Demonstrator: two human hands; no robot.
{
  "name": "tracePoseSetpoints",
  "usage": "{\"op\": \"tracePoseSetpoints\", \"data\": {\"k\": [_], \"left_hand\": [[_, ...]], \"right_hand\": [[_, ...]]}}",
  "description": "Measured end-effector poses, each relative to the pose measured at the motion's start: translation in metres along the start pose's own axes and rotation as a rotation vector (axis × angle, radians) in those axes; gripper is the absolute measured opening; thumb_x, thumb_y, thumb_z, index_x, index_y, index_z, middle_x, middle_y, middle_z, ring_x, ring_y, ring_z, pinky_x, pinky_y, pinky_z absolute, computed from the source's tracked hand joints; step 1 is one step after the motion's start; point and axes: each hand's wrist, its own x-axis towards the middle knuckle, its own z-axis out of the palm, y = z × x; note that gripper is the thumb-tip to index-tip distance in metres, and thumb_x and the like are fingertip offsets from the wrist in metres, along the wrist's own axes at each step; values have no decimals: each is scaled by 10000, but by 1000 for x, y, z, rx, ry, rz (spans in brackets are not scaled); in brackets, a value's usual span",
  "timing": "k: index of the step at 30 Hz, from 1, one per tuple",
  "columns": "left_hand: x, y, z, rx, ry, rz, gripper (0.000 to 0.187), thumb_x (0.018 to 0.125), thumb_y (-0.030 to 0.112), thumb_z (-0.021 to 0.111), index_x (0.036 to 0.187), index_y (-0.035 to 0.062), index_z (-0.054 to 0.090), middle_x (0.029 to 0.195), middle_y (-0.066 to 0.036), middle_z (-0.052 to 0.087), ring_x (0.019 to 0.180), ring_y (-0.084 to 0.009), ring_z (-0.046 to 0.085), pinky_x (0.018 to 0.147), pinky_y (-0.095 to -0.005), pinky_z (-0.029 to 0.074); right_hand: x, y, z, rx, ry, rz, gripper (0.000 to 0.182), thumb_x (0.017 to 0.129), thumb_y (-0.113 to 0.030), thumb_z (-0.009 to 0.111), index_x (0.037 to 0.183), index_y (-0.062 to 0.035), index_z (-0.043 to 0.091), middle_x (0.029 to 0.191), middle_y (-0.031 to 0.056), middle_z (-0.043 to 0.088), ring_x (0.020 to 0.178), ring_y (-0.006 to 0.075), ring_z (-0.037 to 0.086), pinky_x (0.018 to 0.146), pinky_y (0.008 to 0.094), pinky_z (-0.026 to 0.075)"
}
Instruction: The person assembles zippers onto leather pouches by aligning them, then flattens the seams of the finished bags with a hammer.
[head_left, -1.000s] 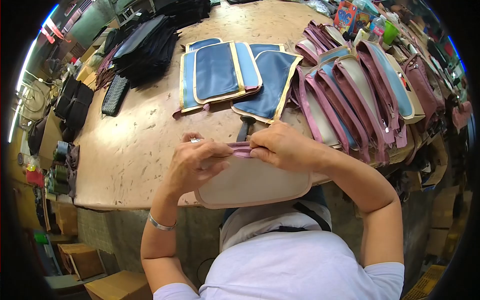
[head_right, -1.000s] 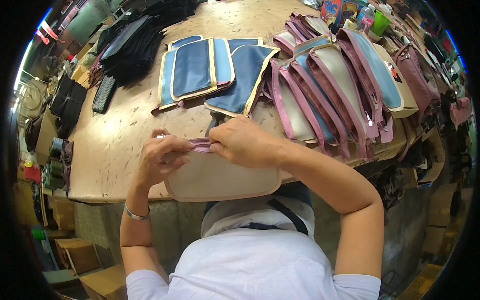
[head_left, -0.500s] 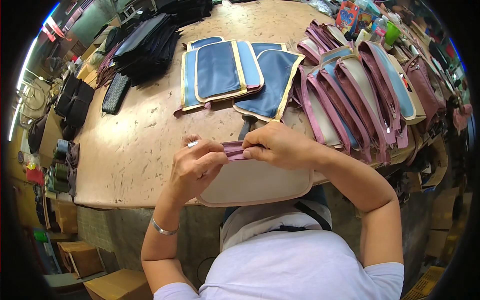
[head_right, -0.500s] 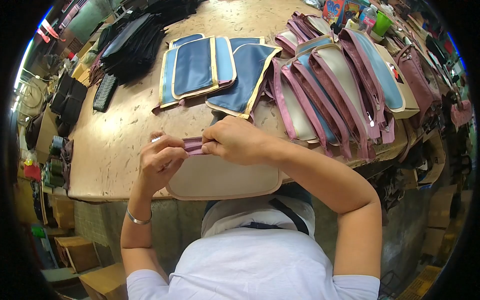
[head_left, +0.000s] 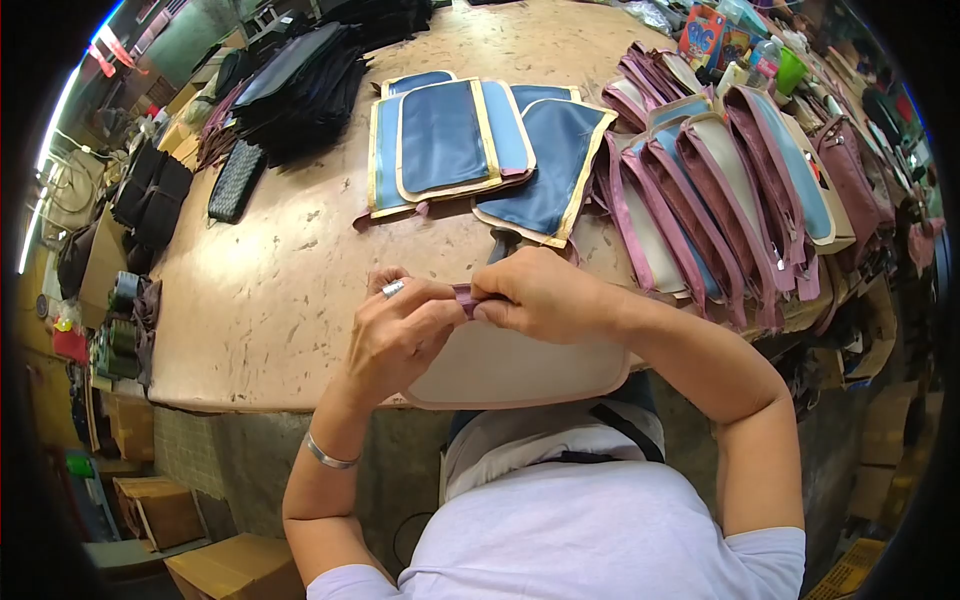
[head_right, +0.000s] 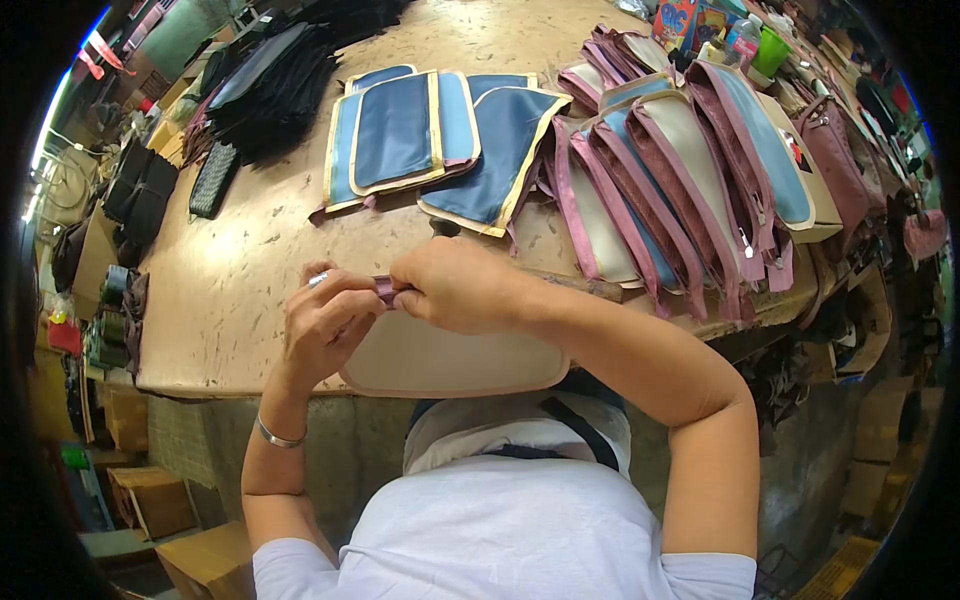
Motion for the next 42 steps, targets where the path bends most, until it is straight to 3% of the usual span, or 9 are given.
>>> {"op": "tracePoseSetpoints", "data": {"k": [4,6,12,22,25,28,31,34,42], "left_hand": [[4,-5,-18,41,-182,-65,253,648,44,713,862,141,617,771,3,638,673,-143,593,787,-313,405],[5,-7,-25,-14,-248,-113,260,662,51,715,884,145,617,765,3,646,689,-141,598,809,-307,398],[1,1,-19,-306,-115,-302,209,654,-28,674,817,84,605,736,-49,591,704,-189,579,678,-294,463],[-1,2,-14,-171,-35,-45,242,608,-87,650,787,64,587,745,-60,547,697,-238,560,643,-322,472],[-1,3,-15,-158,-33,-37,247,605,-89,651,787,65,586,753,-63,543,712,-242,561,653,-328,472],[1,5,-15,-152,-29,-22,255,603,-94,652,789,66,583,758,-67,542,723,-247,560,658,-332,473],[-1,5,-15,-177,-43,-57,254,608,-94,657,788,66,576,759,-70,542,727,-255,559,656,-334,471],[0,3,-12,-208,-44,-71,247,613,-88,662,784,61,567,754,-72,543,733,-260,561,653,-331,469],[7,11,-20,-134,-138,-49,239,619,-36,690,800,56,565,761,-72,559,779,-264,558,690,-331,460]], "right_hand": [[-2,-5,-3,-32,13,-45,176,753,-156,555,832,-9,609,773,194,606,767,357,581,666,420,446],[-4,-3,-4,29,34,-36,174,745,-152,560,830,-9,610,759,191,606,750,350,585,659,412,448],[-6,-2,-4,88,38,-38,150,755,-133,582,825,-2,600,699,165,595,654,297,581,601,361,441],[-4,-12,-12,195,-40,88,235,788,-221,582,876,-12,642,739,187,616,687,326,597,624,389,449],[2,-9,-4,204,-12,88,229,821,-206,600,904,7,617,695,155,595,601,201,539,588,315,427],[1,-13,-2,194,3,33,229,819,-208,594,894,8,611,720,151,605,637,237,565,599,335,431],[-2,-13,5,-92,132,-156,208,806,-190,594,873,6,599,748,147,613,681,292,583,613,365,437],[-2,-17,3,-74,104,-111,185,777,-173,571,813,5,603,765,194,607,762,342,590,686,417,448],[-2,-18,4,77,61,-115,148,757,-150,583,826,-20,594,736,169,604,727,331,588,636,409,446]]}}
